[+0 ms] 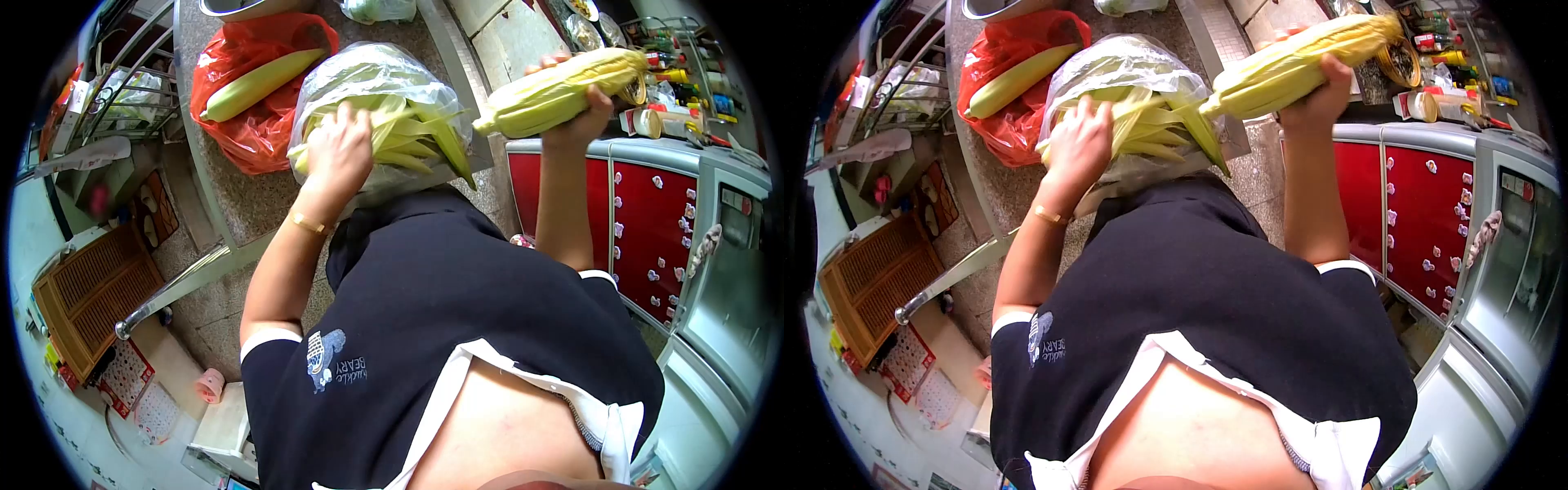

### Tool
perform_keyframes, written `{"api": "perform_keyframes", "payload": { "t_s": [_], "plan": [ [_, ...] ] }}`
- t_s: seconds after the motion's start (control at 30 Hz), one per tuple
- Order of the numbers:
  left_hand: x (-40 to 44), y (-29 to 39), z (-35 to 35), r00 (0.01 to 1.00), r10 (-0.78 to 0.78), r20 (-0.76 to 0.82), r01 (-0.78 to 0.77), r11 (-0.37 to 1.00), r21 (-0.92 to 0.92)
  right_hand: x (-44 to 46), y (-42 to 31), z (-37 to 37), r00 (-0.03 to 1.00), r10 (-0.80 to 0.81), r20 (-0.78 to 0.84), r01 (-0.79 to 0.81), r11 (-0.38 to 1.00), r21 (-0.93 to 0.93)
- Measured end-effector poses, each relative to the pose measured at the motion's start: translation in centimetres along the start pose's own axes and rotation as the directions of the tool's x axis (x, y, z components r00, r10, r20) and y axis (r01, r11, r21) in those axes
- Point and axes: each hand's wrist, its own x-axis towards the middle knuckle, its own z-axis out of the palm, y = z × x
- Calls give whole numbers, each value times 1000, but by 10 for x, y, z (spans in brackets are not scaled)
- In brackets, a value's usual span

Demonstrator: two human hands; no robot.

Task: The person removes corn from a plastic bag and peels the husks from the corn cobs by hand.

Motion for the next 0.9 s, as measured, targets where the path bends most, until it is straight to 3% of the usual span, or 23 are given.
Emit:
{"api": "perform_keyframes", "payload": {
  "t_s": [0.03, 0.13, 0.17, 0.23, 0.27, 0.33, 0.43, 0.47, 0.63, 0.7, 0.77, 0.83, 0.9],
  "plan": [
    [8, 5, 10, 986, 41, -159, -34, 998, 47, -5, 9, 6, 998, 55, 12, -55, 998, 31],
    [16, 15, 16, 951, 162, -265, -162, 987, 20, -17, 28, 22, 994, 97, 40, -102, 982, 161],
    [14, 23, 9, 947, 126, -294, -147, 988, -52, -18, 33, 26, 995, 92, 36, -97, 983, 157],
    [6, 34, -21, 975, 92, -202, -165, 909, -383, -27, 42, 32, 989, 135, -57, -120, 969, 215],
    [1, 39, -32, 977, 95, -192, -164, 909, -382, -29, 44, 33, 980, 199, -12, -192, 957, 218],
    [-4, 50, -49, 973, -50, -225, -175, 477, -861, -32, 53, 35, 974, 223, -34, -210, 953, 217],
    [-3, 58, -54, 934, -152, -323, -230, 437, -870, -36, 59, 44, 963, 265, -48, -250, 947, 203],
    [1, 56, -49, 891, -133, -433, -315, 507, -802, -37, 62, 46, 958, 277, -74, -260, 948, 185],
    [-4, 49, -53, 919, -160, -360, -255, 453, -854, -36, 66, 57, 953, 299, -44, -287, 941, 180],
    [-6, 49, -52, 918, -163, -362, -260, 441, -859, -36, 68, 56, 947, 312, -73, -305, 948, 96],
    [-8, 49, -51, 892, -206, -403, -257, 504, -825, -36, 71, 59, 960, 270, -80, -265, 962, 65],
    [-7, 51, -51, 899, -229, -374, -245, 444, -862, -36, 71, 62, 961, 273, -54, -257, 945, 205],
    [-5, 52, -48, 906, -247, -344, -235, 382, -894, -37, 72, 60, 965, 260, -10, -252, 944, 212]
  ]
}}
